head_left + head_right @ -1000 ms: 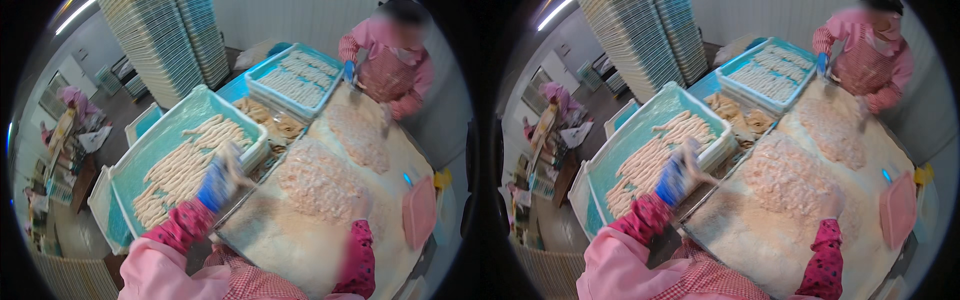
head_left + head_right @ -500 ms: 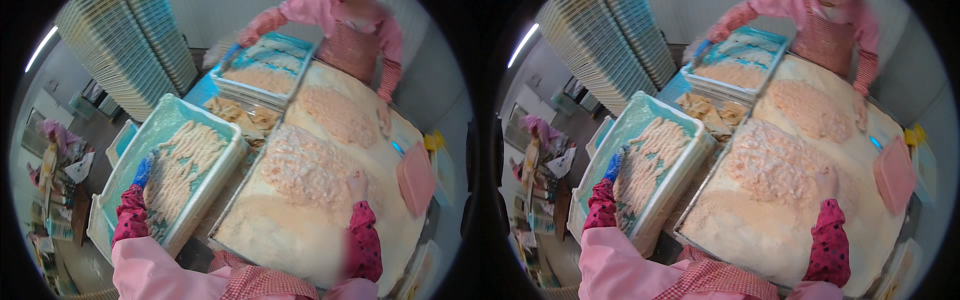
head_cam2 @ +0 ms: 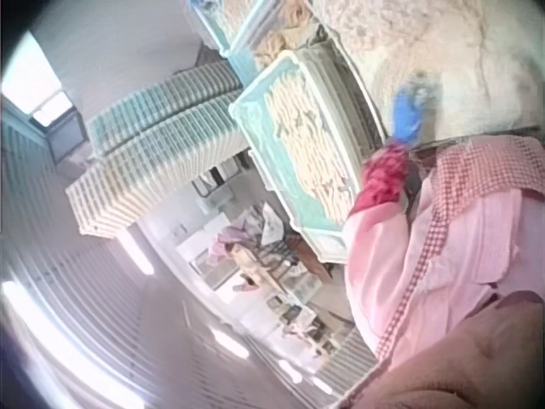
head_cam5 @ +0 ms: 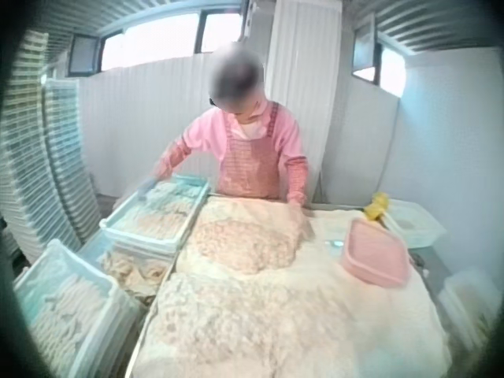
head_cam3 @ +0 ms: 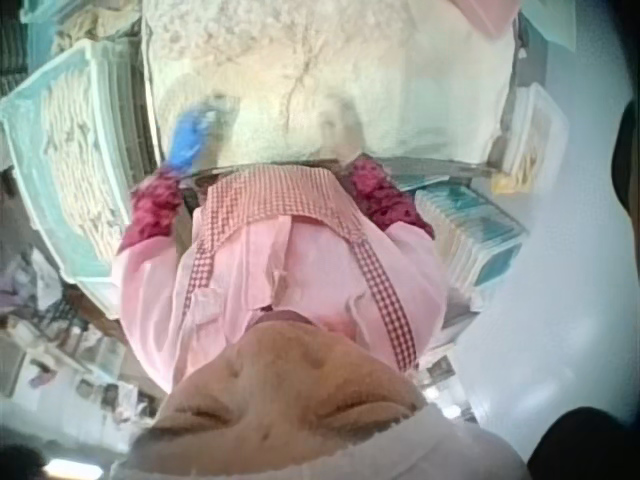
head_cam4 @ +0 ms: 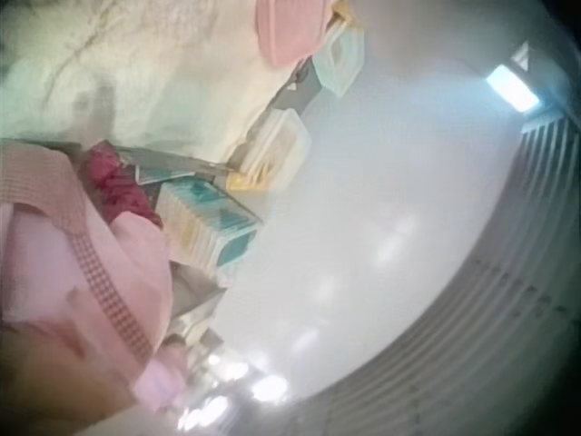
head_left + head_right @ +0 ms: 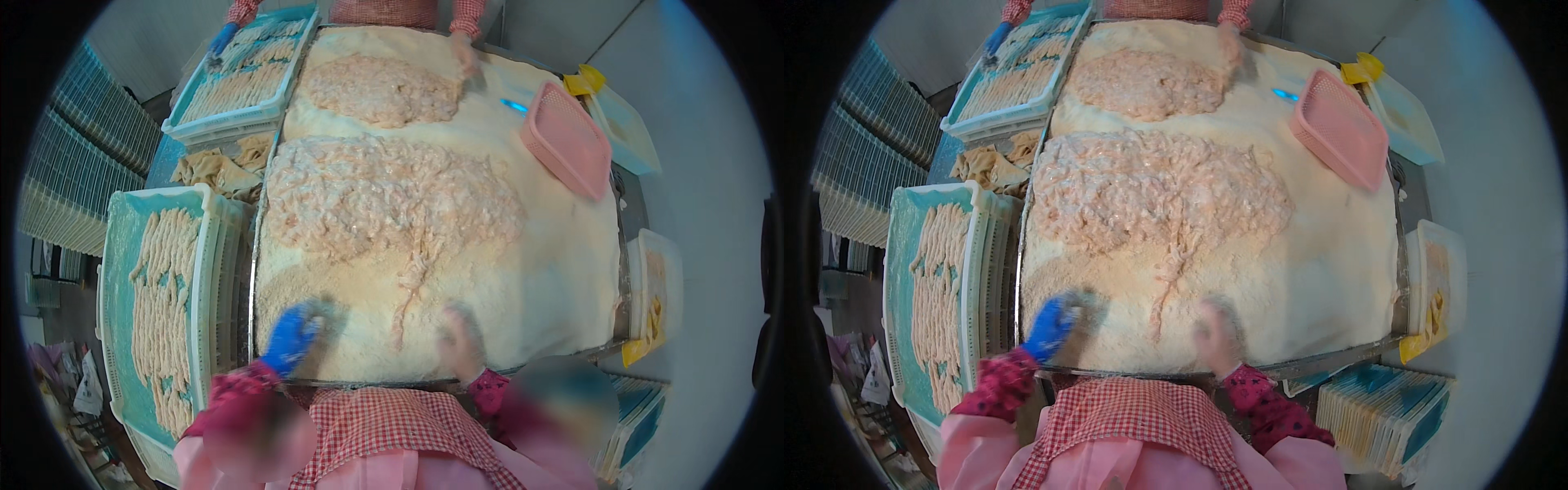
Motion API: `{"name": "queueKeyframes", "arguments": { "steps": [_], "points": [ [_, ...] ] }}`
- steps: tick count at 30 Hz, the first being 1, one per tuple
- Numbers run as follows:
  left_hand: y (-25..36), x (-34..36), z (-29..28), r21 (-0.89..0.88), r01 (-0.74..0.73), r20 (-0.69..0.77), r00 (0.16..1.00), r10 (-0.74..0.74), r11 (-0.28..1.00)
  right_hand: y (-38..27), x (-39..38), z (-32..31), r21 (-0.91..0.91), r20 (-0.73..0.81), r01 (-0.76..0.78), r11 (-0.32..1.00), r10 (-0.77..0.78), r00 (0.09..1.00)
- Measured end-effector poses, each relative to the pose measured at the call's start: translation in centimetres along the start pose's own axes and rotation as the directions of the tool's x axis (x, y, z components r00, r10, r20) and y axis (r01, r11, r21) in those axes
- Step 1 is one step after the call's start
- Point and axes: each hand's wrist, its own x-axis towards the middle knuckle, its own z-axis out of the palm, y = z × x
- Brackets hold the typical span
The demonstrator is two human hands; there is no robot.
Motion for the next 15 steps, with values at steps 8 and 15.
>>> {"name": "queueKeyframes", "arguments": {
  "steps": [8, 15],
  "points": [
    [6.7, 7.7, 17.3, 0.150, -0.572, 0.301, 0.803, 0.514, 0.807, -0.4, 3.5, -3.3, 0.157, -0.330, -0.296, 0.942, 0.333, 0.884],
    [4.5, 4.1, 8.8, 0.290, -0.447, 0.234, 0.891, 0.390, 0.846, 0.0, 1.0, -6.2, -0.193, 0.054, 0.027, 0.981, -0.016, 0.998]
  ]
}}
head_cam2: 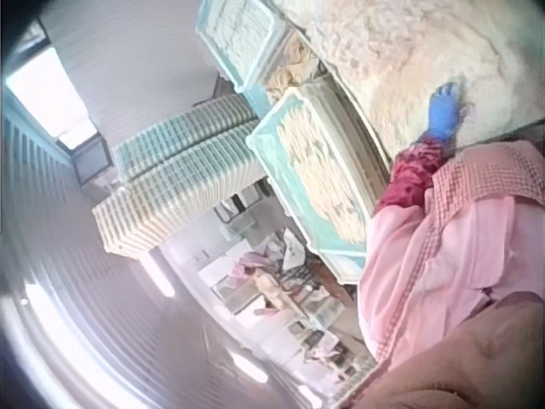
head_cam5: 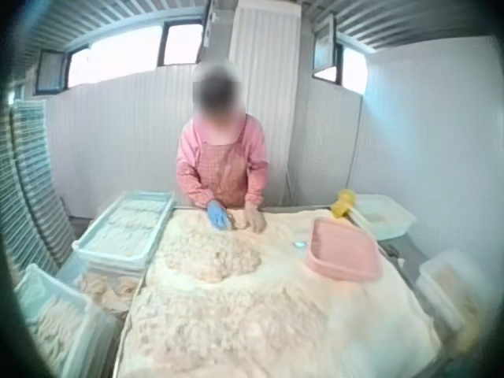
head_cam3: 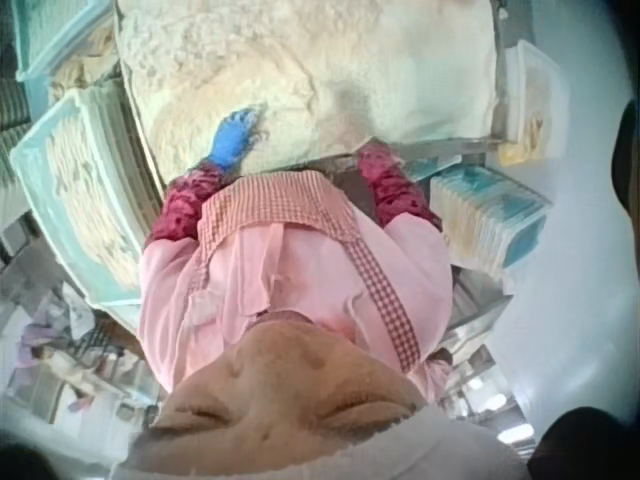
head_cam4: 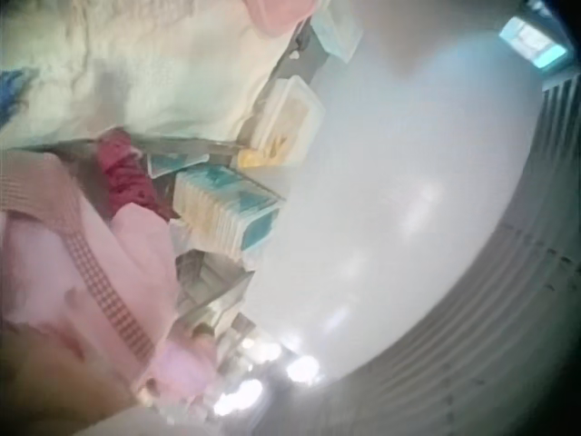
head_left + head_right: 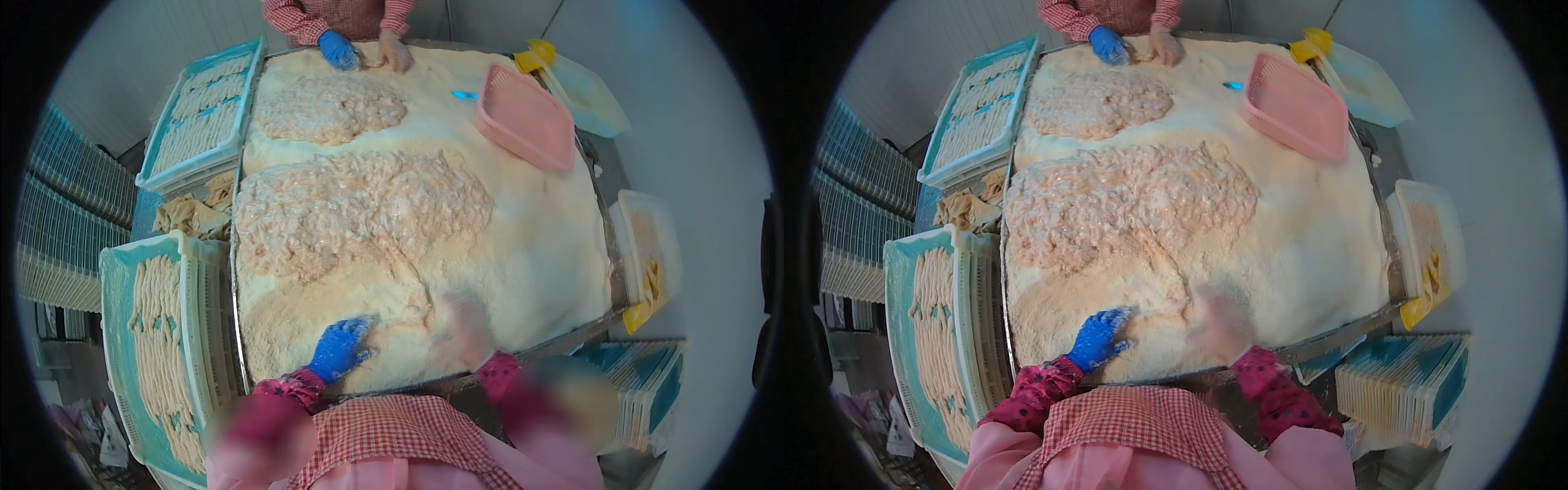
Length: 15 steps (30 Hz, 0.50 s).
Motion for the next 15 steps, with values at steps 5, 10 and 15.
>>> {"name": "queueKeyframes", "arguments": {
  "steps": [5, 10, 15],
  "points": [
    [-1.2, 0.8, 2.5, 0.087, -0.003, 0.035, 0.999, 0.000, 0.996, -1.0, 3.1, 4.8, -0.379, 0.091, 0.289, 0.879, -0.275, 0.957],
    [-4.0, -1.6, 0.0, 0.136, 0.063, -0.008, 0.998, -0.063, 0.989, 7.0, 2.0, 3.5, -0.135, -0.343, -0.028, 0.990, -0.020, 0.939],
    [0.3, 1.9, 1.1, 0.175, 0.041, -0.013, 0.999, -0.039, 0.984, 4.7, 1.3, 4.3, 0.091, -0.427, -0.220, 0.971, 0.238, 0.873]
  ]
}}
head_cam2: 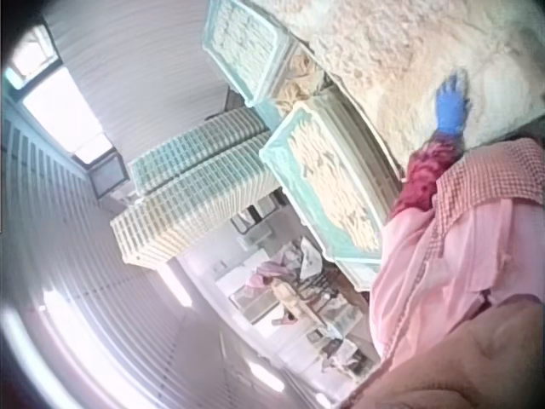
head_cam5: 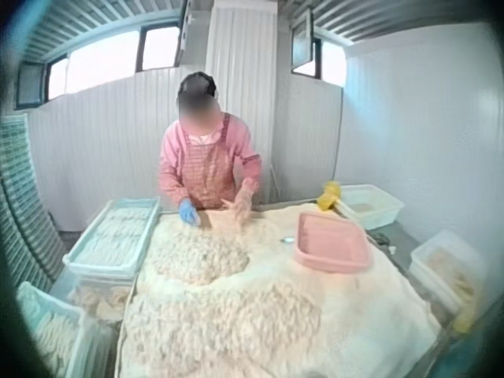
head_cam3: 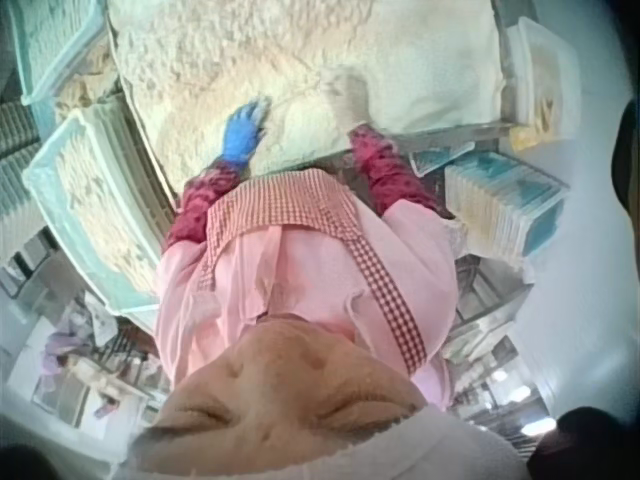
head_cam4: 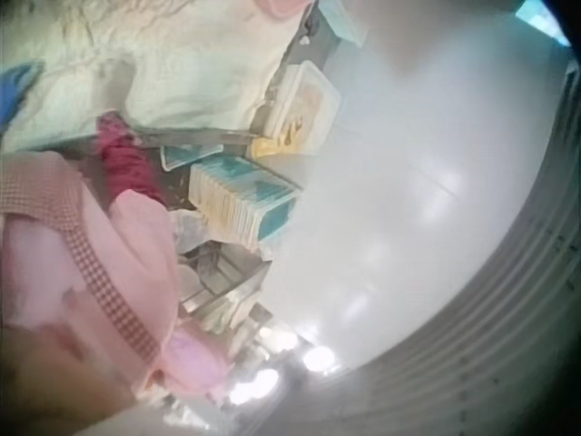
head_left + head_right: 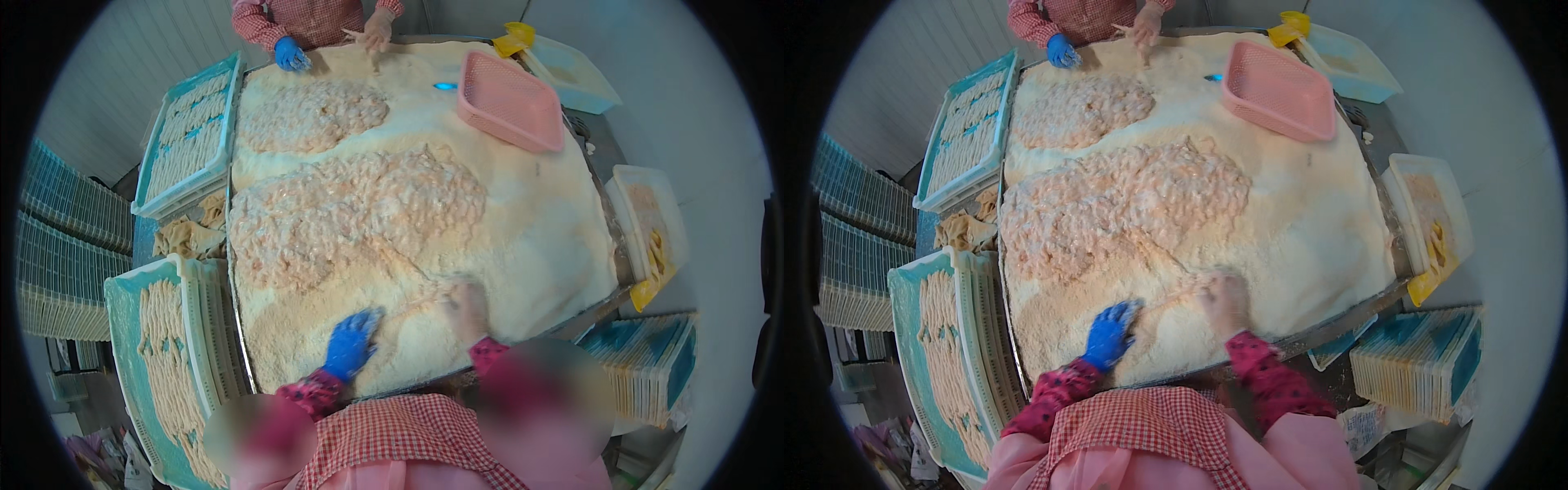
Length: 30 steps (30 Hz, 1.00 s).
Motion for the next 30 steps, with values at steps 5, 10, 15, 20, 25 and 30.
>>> {"name": "queueKeyframes", "arguments": {
  "steps": [5, 10, 15, 20, 25, 30],
  "points": [
    [0.1, 2.9, 4.2, -0.490, 0.144, -0.130, 0.963, -0.235, 0.860, -3.0, -0.4, 3.3, 0.307, 0.144, -0.191, 0.932, 0.153, 0.978],
    [-2.6, -0.3, 0.5, -0.156, 0.004, -0.127, 0.992, -0.024, 0.988, 1.6, 1.1, -1.1, 0.233, -0.051, -0.316, 0.920, 0.336, 0.940],
    [0.9, 0.7, 2.0, -0.035, 0.092, -0.039, 0.995, -0.093, 0.995, -5.9, -0.6, 1.9, -0.250, 0.006, 0.177, 0.952, -0.181, 0.983],
    [-3.0, -1.1, 1.6, -0.052, 0.155, 0.120, 0.982, -0.147, 0.987, -2.1, 1.6, 2.0, -0.324, 0.090, 0.164, 0.932, -0.142, 0.986],
    [-0.9, -1.9, -1.2, 0.085, -0.007, -0.105, 0.994, 0.016, 0.996, 0.1, 4.6, 1.9, -0.363, -0.051, 0.064, 0.930, -0.088, 0.995],
    [-2.2, 0.0, 2.0, -0.071, 0.115, 0.106, 0.989, -0.107, 0.991, -6.3, 0.9, 7.4, -0.375, 0.501, 0.526, 0.763, -0.311, 0.808]
  ]
}}
